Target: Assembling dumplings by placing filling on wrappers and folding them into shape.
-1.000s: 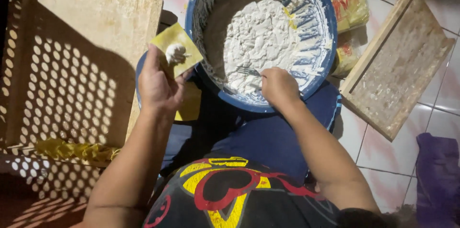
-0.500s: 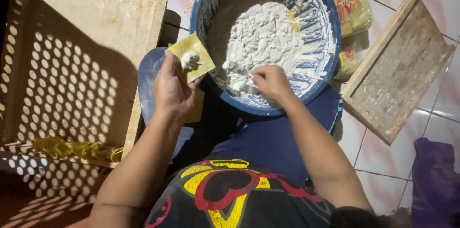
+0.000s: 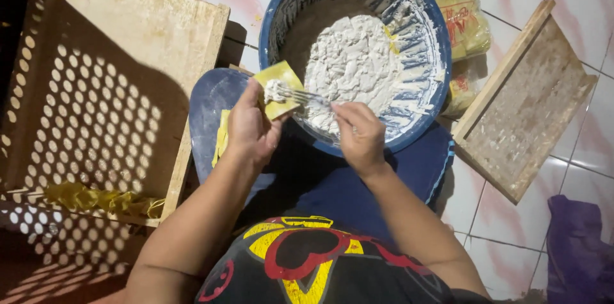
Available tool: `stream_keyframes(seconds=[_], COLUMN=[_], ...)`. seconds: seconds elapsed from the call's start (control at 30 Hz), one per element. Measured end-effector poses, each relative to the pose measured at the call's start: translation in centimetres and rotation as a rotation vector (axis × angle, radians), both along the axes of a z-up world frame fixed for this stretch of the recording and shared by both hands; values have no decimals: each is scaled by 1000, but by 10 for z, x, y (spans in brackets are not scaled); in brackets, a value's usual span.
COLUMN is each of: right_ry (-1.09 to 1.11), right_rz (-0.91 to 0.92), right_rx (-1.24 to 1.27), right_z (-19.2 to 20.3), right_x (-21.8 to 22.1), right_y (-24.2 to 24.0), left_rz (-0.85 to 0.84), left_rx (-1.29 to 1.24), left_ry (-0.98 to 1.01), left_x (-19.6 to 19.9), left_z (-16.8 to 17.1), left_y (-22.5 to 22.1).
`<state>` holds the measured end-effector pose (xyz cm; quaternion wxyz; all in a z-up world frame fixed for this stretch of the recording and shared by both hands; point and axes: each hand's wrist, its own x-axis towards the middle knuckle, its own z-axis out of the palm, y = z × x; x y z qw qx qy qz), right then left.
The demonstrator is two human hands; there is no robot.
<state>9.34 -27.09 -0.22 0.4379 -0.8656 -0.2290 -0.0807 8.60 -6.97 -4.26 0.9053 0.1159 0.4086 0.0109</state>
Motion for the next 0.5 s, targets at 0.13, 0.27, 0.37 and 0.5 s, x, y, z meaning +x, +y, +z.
stream_keyframes(seconds=[0.13,0.27,0.37,0.5], right_ry=[20,16,20,79], right_rz=[-5,102,153,210], right_rx=[36,153,150,141], right_z=[13,16,30,36], right_x=[7,17,24,25], right_y=[2,16,24,28], left_rz=[-94,-357,-387,-502], left_rx=[117,150,175,199], left_ry=[-4,-14,-18,-4], left_x=[-1,-4,-2,1], left_z=[9,57,56,61], left_y=[1,-8,-6,-3])
